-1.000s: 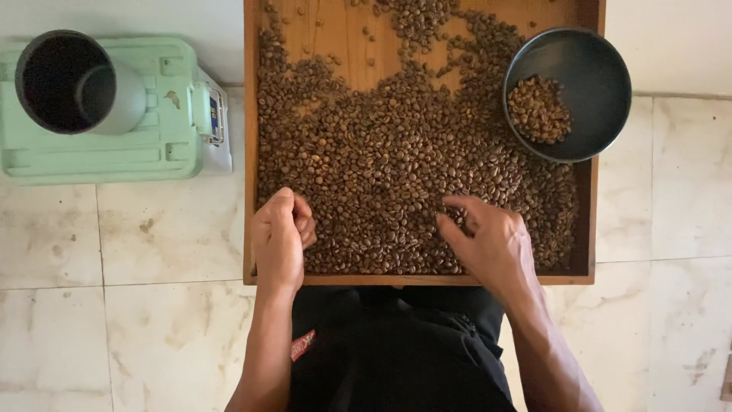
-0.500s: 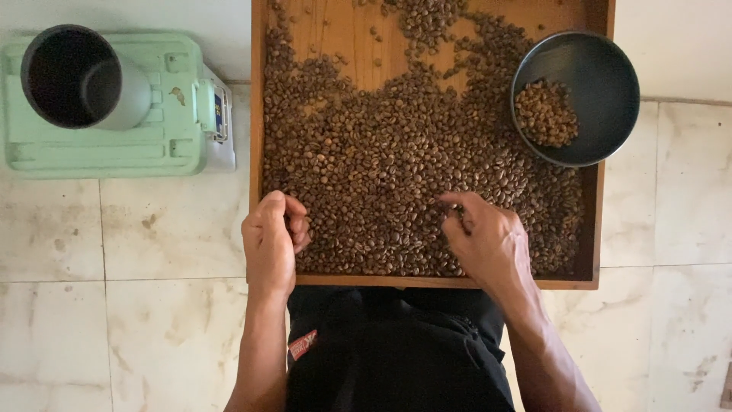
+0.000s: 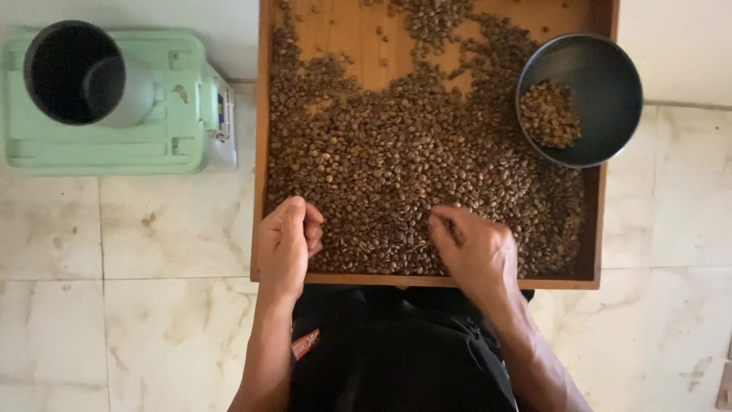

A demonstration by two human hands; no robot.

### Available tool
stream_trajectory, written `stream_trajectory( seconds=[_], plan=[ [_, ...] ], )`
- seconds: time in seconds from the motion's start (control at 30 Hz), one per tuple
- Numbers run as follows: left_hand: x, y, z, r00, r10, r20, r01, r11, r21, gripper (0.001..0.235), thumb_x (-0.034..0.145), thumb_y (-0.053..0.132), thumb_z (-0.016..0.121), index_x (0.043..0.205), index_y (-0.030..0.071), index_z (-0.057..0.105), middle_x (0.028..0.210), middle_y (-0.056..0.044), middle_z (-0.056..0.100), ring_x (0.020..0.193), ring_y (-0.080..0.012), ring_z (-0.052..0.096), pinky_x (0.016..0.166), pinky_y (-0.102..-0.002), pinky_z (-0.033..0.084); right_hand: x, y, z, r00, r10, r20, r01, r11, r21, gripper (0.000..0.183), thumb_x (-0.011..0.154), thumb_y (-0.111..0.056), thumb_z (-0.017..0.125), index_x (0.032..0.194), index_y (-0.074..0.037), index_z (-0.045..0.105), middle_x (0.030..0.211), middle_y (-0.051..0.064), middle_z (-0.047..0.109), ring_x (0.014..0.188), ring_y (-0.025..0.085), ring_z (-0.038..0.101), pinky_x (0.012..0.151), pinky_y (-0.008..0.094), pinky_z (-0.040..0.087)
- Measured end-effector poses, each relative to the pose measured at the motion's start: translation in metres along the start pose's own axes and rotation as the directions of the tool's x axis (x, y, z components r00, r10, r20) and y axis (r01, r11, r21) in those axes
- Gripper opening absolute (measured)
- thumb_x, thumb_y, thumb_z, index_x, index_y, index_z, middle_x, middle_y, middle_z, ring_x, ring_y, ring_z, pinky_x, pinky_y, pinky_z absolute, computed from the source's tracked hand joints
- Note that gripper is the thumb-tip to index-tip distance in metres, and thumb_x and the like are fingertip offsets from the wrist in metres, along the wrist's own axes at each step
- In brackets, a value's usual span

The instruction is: The person sorts roasted coffee beans on a wooden tray by hand, picking out lighter-colored beans and placing them into a black bowl. The person repeatedly sifts through the beans, occasionally transferring small handfuls into the bowl.

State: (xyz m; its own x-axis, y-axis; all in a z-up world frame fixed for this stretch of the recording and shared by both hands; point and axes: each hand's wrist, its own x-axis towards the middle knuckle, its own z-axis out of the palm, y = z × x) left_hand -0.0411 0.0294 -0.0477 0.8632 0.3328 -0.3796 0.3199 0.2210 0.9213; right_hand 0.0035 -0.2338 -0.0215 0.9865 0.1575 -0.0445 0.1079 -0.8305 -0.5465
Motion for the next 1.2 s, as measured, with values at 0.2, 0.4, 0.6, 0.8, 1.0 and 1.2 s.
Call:
stream_trajectory(
  seconds=[0.2, 0.4, 0.6, 0.8, 1.0, 1.2],
  plan=[
    [0.000, 0.005, 0.020, 0.994, 0.026, 0.105, -0.021, 0.999, -0.043, 0.043, 0.114, 0.016, 0.037, 0.082, 0.002, 0.062, 0.062, -0.005, 0.042, 0.050, -0.0105, 0.037, 0.045, -0.026, 0.034, 0.020, 0.005, -0.005, 0.995, 0.059, 0.077, -0.056, 0.998, -0.030, 0.023, 0.092, -0.035, 0.072, 0.112, -0.029, 0.082, 0.100, 0.000, 0.082, 0.097, 0.030, 0.076, 0.080, 0.045, 0.059],
    [-0.001, 0.006, 0.025, 0.990, 0.029, 0.140, -0.024, 0.999, -0.037, 0.044, 0.115, 0.017, 0.035, 0.083, 0.002, 0.063, 0.063, -0.005, 0.042, 0.050, -0.0092, 0.037, 0.046, -0.026, 0.034, 0.028, -0.002, -0.009, 0.969, 0.152, 0.195, -0.127, 0.983, -0.134, 0.027, 0.094, -0.040, 0.068, 0.116, -0.032, 0.080, 0.107, -0.001, 0.081, 0.102, 0.030, 0.075, 0.083, 0.048, 0.060],
    [-0.002, 0.009, 0.035, 0.987, 0.006, 0.163, -0.002, 1.000, -0.023, 0.044, 0.115, 0.021, 0.036, 0.084, 0.003, 0.062, 0.065, -0.006, 0.043, 0.052, -0.0114, 0.038, 0.047, -0.028, 0.035, 0.028, -0.026, -0.038, 0.917, 0.336, 0.214, -0.398, 0.782, 0.479, 0.020, 0.088, -0.018, 0.080, 0.106, -0.009, 0.083, 0.059, 0.005, 0.065, 0.055, 0.012, 0.056, 0.049, 0.027, 0.046],
    [-0.004, 0.021, 0.063, 0.984, -0.037, 0.177, 0.049, 0.997, -0.060, 0.043, 0.115, 0.020, 0.036, 0.086, 0.002, 0.062, 0.066, -0.010, 0.048, 0.056, -0.0156, 0.047, 0.049, -0.030, 0.042, 0.019, 0.006, -0.028, 0.665, 0.331, 0.669, -0.633, -0.225, 0.740, 0.010, 0.100, -0.022, 0.058, 0.100, -0.011, 0.058, 0.075, -0.005, 0.035, 0.060, 0.007, 0.042, 0.044, 0.018, 0.027],
    [-0.003, 0.023, 0.047, 0.989, -0.035, 0.146, 0.042, 0.998, -0.048, 0.047, 0.116, 0.022, 0.036, 0.083, 0.003, 0.062, 0.065, -0.011, 0.050, 0.054, -0.0154, 0.049, 0.048, -0.030, 0.043, 0.017, 0.027, -0.014, 0.705, 0.295, 0.644, -0.616, -0.193, 0.763, 0.027, 0.093, -0.032, 0.054, 0.089, -0.007, 0.065, 0.085, 0.016, 0.069, 0.075, 0.029, 0.074, 0.058, 0.033, 0.061],
    [0.014, 0.020, -0.023, 0.995, 0.100, 0.009, -0.100, 0.982, 0.157, 0.055, 0.114, 0.029, 0.049, 0.064, 0.009, 0.057, 0.045, -0.006, 0.044, 0.037, -0.0075, 0.031, 0.038, -0.024, 0.029, 0.017, -0.017, -0.010, 0.848, 0.126, 0.516, -0.530, 0.239, 0.813, 0.051, 0.114, -0.020, 0.039, 0.064, -0.015, 0.044, 0.056, -0.005, 0.025, 0.044, 0.011, 0.025, 0.039, 0.025, 0.025]
  ],
)
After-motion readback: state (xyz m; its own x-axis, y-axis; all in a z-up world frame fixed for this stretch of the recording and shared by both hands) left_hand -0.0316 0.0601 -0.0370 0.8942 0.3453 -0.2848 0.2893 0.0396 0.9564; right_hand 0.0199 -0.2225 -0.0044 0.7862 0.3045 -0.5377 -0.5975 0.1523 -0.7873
